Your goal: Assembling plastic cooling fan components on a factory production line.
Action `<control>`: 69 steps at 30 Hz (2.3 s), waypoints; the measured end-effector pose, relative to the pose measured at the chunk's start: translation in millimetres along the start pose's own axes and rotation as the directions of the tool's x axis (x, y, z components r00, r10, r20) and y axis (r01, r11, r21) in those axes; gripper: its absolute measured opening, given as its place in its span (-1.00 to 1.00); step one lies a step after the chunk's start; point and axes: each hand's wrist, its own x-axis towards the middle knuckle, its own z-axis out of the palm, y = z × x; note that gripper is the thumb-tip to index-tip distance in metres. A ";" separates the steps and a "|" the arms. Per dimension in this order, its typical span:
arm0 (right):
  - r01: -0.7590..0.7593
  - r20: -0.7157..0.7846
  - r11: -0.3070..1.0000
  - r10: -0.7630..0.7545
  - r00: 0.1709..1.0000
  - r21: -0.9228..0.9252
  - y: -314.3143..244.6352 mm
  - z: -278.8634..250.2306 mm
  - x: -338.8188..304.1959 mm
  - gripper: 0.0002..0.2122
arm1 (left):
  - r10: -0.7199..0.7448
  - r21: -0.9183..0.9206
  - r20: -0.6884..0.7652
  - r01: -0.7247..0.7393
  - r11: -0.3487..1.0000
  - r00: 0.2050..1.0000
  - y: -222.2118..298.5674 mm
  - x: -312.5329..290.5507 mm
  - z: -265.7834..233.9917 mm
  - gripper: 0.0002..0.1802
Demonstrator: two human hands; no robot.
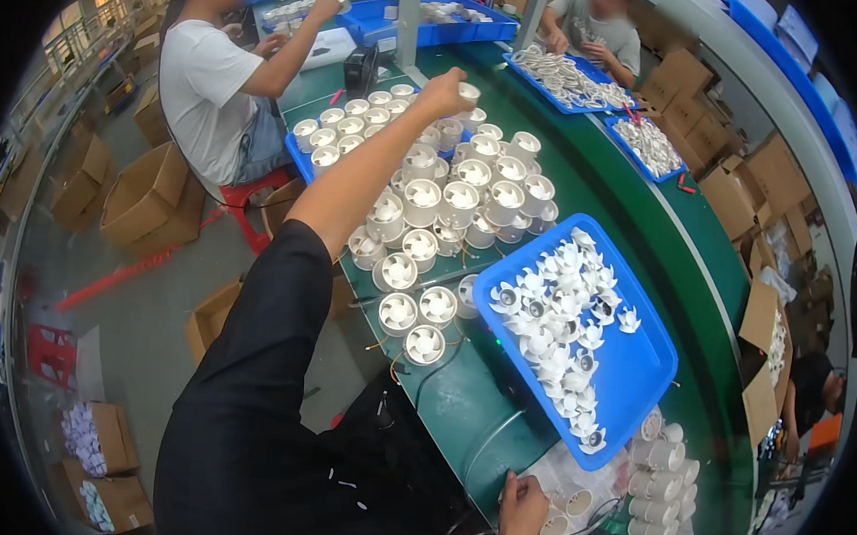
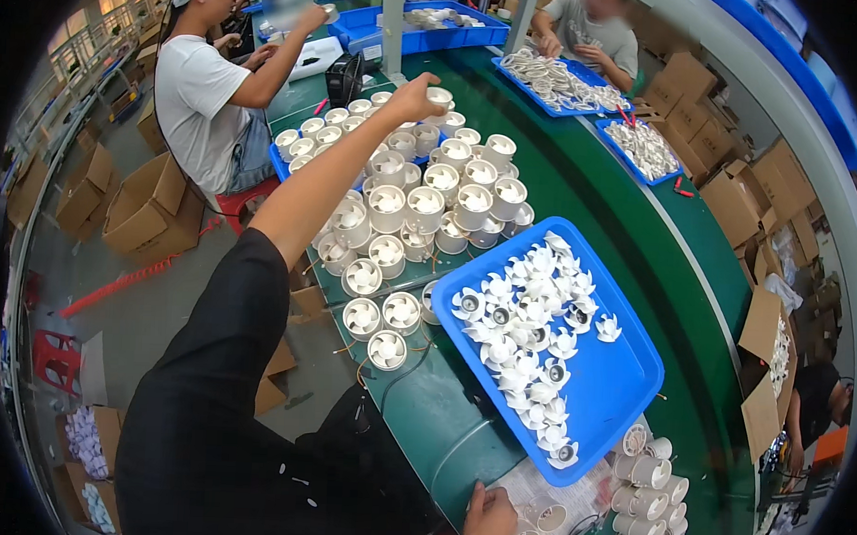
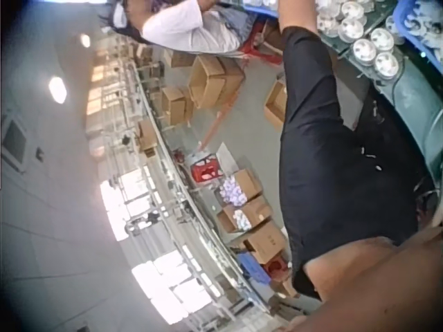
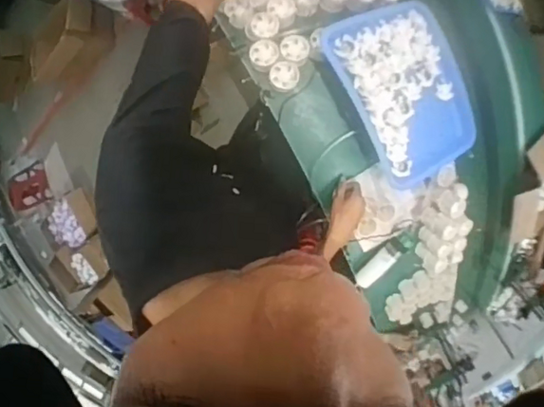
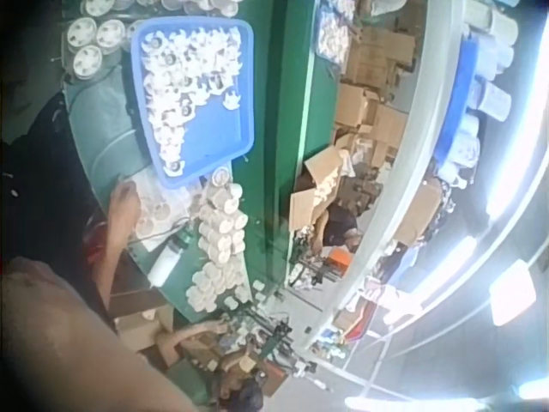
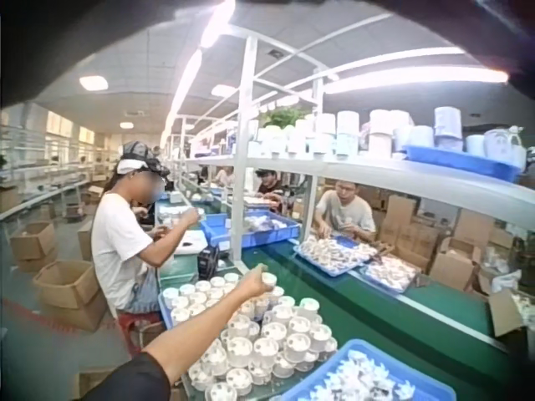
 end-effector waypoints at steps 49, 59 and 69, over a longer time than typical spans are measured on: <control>-0.491 -0.401 0.870 0.468 0.788 0.049 -7.3 -44.5 -55.8 -0.35 | 0.755 -0.754 0.328 -0.324 0.572 0.567 188.2 -485.4 50.4 -0.60; -0.232 -0.234 0.950 0.279 0.931 0.208 -47.6 -44.7 -43.1 -0.43 | 0.773 -0.766 0.289 -0.348 0.541 0.565 181.0 -483.9 51.2 -0.20; 0.225 -0.294 0.910 -0.123 0.948 0.347 -55.3 -123.4 49.9 -0.75 | 0.706 -0.775 0.375 -0.215 0.594 0.600 178.4 -483.1 54.4 -0.15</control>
